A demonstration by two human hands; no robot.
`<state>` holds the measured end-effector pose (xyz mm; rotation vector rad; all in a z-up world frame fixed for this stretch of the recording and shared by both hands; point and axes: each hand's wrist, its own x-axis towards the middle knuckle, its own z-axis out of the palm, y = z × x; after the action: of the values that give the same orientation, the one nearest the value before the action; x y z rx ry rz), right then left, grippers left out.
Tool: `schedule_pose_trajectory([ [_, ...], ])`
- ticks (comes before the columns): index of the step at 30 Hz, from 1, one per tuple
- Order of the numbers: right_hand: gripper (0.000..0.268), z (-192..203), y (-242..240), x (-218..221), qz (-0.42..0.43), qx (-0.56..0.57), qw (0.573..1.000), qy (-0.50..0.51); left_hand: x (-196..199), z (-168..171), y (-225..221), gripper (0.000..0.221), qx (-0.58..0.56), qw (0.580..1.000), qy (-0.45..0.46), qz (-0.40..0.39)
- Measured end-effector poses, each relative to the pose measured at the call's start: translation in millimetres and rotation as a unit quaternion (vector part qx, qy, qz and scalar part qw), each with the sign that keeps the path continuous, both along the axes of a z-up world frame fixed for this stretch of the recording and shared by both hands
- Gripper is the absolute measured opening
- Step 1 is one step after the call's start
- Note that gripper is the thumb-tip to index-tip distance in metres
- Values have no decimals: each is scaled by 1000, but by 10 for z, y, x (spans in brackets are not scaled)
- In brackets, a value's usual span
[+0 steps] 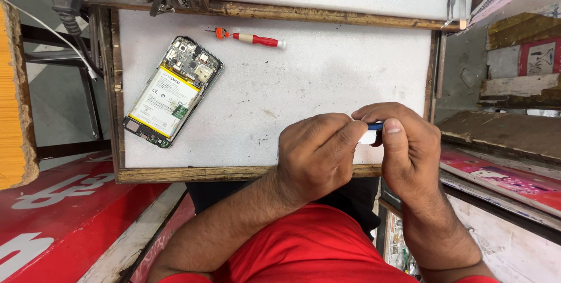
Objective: The person disassembles a smartphone by removing the back cover and internal components. They then wipe the back of a blue smartphone with a white cloth and inspect the screen. The person handles multiple phone parts and tools on a cluttered workbench.
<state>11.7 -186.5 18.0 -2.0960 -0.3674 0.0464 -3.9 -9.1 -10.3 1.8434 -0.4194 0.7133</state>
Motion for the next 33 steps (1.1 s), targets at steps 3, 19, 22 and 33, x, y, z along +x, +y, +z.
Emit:
schedule_pose_trajectory([
  [3,42,19,16,1,3,-5,1000,-3,-15,-2,-5,17,-21,1000,10,2],
  [19,41,21,14,-32,-7,-8,1000,3,-34,122,125,20,101,995,1,-18],
  [22,41,23,24,-11,8,-5,1000,-23,-23,98,46,16,33,999,7,-11],
  [33,42,11,16,-5,1,-2,1000,-3,-12,100,27,15,-21,999,30,-6],
])
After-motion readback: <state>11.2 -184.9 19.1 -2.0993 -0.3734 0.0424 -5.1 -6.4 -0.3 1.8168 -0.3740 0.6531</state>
